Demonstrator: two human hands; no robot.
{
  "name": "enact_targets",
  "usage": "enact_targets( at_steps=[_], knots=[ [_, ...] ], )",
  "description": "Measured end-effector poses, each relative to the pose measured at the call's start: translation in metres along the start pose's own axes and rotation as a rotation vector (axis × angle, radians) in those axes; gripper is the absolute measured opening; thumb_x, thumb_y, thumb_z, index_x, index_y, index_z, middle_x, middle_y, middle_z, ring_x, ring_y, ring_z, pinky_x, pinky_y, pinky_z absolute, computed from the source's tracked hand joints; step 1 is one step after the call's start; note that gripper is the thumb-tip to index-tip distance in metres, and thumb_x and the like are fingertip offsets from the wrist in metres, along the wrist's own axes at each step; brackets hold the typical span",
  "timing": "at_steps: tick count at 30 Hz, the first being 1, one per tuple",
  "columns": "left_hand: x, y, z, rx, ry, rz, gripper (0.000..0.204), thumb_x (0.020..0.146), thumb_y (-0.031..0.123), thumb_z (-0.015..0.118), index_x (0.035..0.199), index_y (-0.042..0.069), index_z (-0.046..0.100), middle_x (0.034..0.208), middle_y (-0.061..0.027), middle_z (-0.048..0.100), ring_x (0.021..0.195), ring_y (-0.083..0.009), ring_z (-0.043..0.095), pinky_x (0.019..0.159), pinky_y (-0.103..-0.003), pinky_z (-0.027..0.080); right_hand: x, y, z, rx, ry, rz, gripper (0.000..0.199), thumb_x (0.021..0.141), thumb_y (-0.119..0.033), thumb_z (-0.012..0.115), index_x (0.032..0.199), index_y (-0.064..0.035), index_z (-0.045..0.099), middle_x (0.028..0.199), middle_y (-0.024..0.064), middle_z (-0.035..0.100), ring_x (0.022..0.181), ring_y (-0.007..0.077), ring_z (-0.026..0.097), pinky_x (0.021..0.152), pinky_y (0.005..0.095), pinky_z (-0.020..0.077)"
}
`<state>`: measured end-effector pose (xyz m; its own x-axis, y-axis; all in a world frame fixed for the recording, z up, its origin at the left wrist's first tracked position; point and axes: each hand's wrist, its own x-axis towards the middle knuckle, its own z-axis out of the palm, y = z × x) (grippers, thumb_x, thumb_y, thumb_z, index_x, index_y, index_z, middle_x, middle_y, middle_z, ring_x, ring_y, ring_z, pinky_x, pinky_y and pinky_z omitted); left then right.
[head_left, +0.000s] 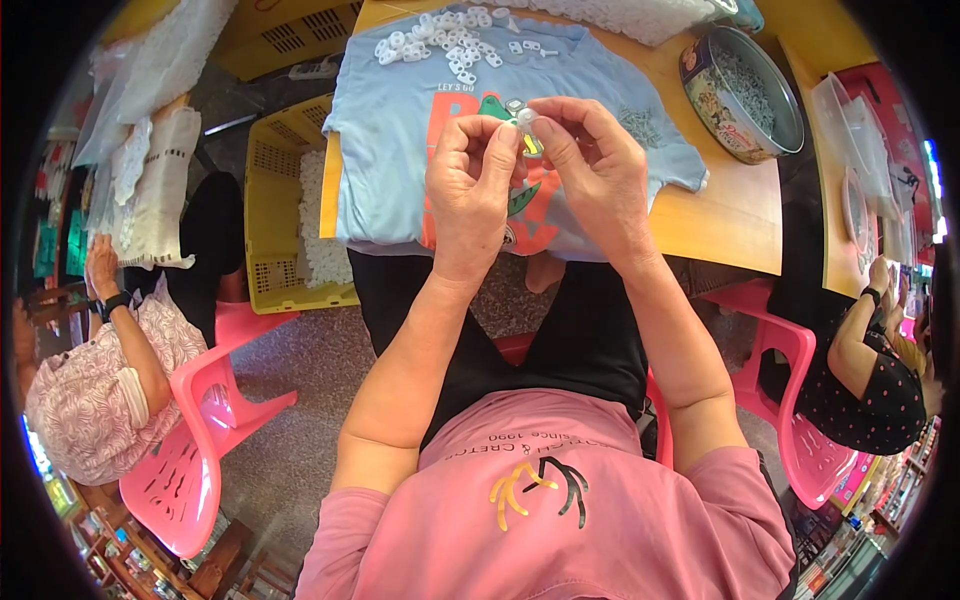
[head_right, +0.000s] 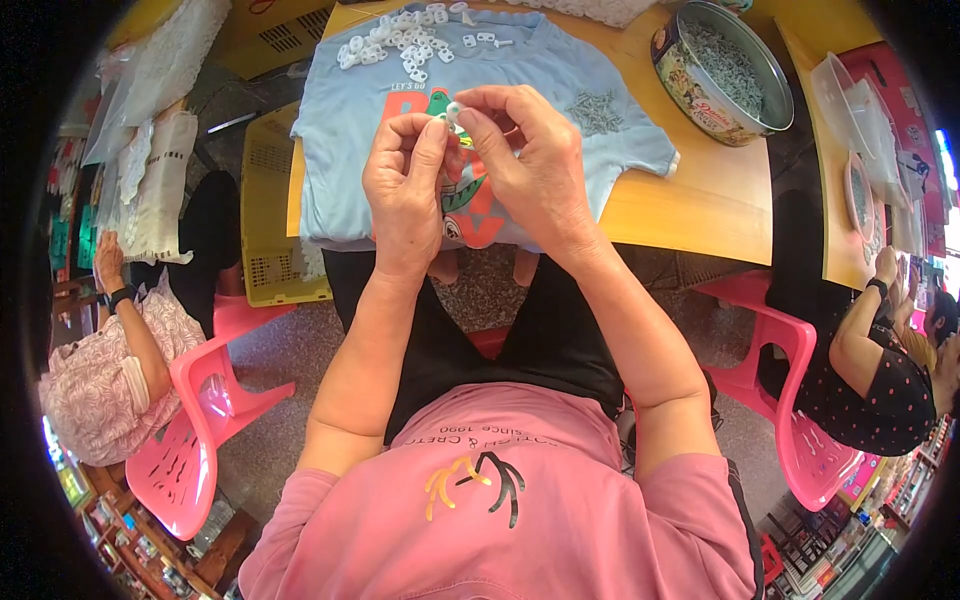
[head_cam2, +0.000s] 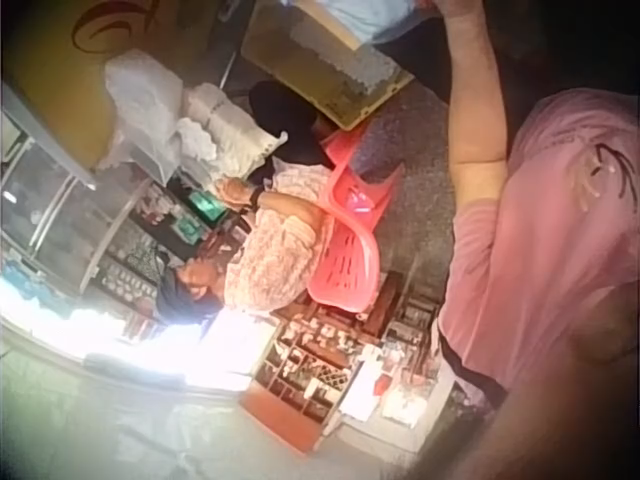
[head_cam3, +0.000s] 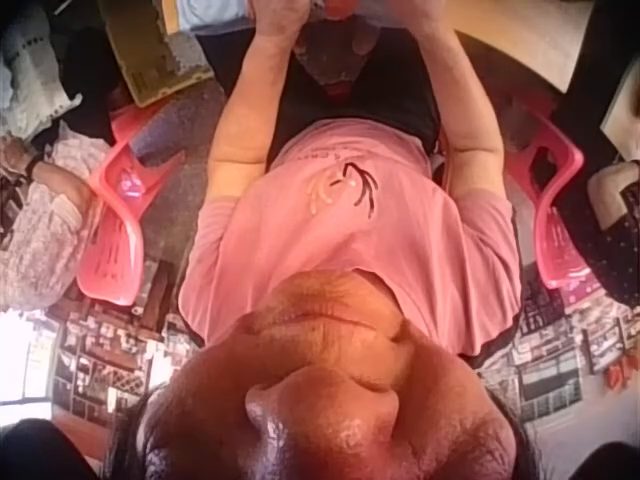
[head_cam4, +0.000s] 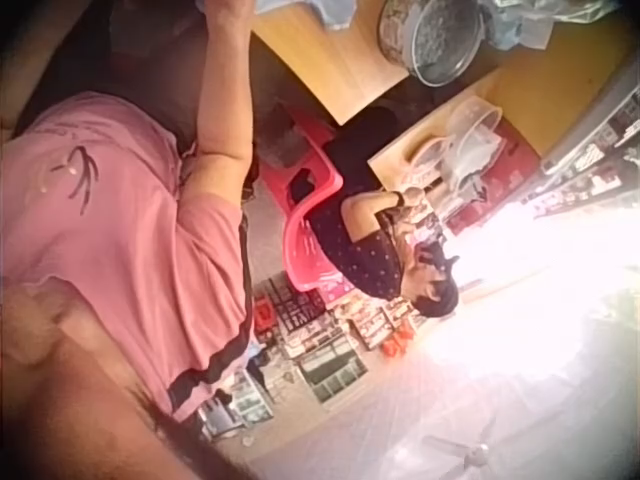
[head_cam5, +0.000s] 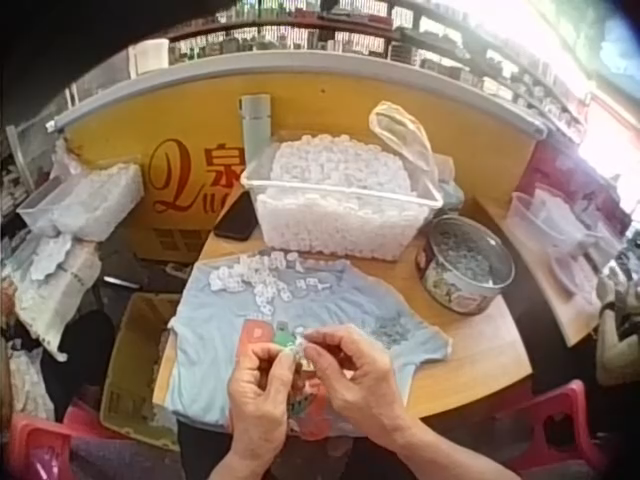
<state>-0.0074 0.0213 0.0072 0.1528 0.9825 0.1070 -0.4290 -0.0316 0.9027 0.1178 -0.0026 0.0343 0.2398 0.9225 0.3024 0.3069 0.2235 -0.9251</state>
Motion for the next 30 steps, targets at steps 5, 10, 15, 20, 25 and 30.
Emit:
enact_targets(
  at_steps=[5, 10, 15, 20, 25, 30],
  knots=[
    [0.001, -0.003, -0.003, -0.03, 0.003, 0.014, 0.01, 0.098, 0.012, 0.06, 0.099, 0.003, 0.056, 0.083, -0.0014, 0.061, 0.067, -0.0051, 0.056, 0.06, -0.02, 0.049, 0.0, -0.002, 0.007, 0.081, 0.003, 0.05, 0.02, 0.094, -0.01, 0.066, 0.111, 0.0012, 0.065, 0.094, 0.0035, 0.068, 0.08, 0.0073, 0.063, 0.071, 0.0213, 0.0533],
    [0.001, -0.003, -0.003, -0.063, 0.011, 0.004, 0.01, 0.099, 0.012, 0.059, 0.099, 0.003, 0.055, 0.082, -0.002, 0.061, 0.066, -0.0058, 0.055, 0.059, -0.02, 0.046, 0.001, -0.001, 0.008, 0.089, -0.017, 0.054, 0.019, 0.094, -0.009, 0.065, 0.11, 0.0009, 0.066, 0.092, 0.0035, 0.068, 0.078, 0.007, 0.063, 0.069, 0.0208, 0.0533],
    [0.001, -0.001, -0.002, -0.158, 0.034, -0.018, 0.012, 0.099, 0.014, 0.06, 0.098, 0.003, 0.054, 0.08, -0.0022, 0.061, 0.067, -0.0062, 0.055, 0.06, -0.021, 0.047, 0.002, -0.007, 0.013, 0.17, -0.045, 0.151, 0.018, 0.095, -0.008, 0.064, 0.11, 0.0011, 0.066, 0.09, 0.0037, 0.068, 0.076, 0.0065, 0.063, 0.067, 0.0207, 0.0527],
    [0.001, -0.004, -0.005, -0.283, 0.037, 0.001, 0.012, 0.099, 0.014, 0.059, 0.097, 0.004, 0.054, 0.081, -0.0029, 0.061, 0.068, -0.0065, 0.055, 0.062, -0.021, 0.047, 0.006, 0.0, 0.024, 0.173, -0.036, 0.008, 0.019, 0.096, -0.009, 0.063, 0.11, 0.0028, 0.065, 0.087, 0.0036, 0.068, 0.075, 0.0054, 0.062, 0.066, 0.0205, 0.0514],
    [-0.001, 0.002, 0.0, -0.2, 0.064, -0.013, 0.013, 0.101, 0.016, 0.057, 0.1, 0.002, 0.055, 0.086, -0.0047, 0.064, 0.071, -0.0085, 0.059, 0.066, -0.022, 0.05, 0.011, -0.006, 0.012, 0.165, -0.11, 0.146, 0.021, 0.097, -0.011, 0.062, 0.111, 0.0038, 0.064, 0.091, 0.0055, 0.068, 0.081, 0.0067, 0.062, 0.071, 0.0222, 0.0518],
    [-0.005, 0.016, 0.011, -0.194, 0.023, -0.028, 0.018, 0.103, 0.019, 0.053, 0.103, 0.001, 0.057, 0.089, -0.0064, 0.065, 0.075, -0.011, 0.063, 0.07, -0.025, 0.054, 0.016, -0.012, -0.002, 0.252, -0.154, 0.203, 0.022, 0.097, -0.012, 0.062, 0.111, 0.0045, 0.064, 0.095, 0.0066, 0.068, 0.086, 0.0077, 0.062, 0.076, 0.0233, 0.0515]
  ],
)
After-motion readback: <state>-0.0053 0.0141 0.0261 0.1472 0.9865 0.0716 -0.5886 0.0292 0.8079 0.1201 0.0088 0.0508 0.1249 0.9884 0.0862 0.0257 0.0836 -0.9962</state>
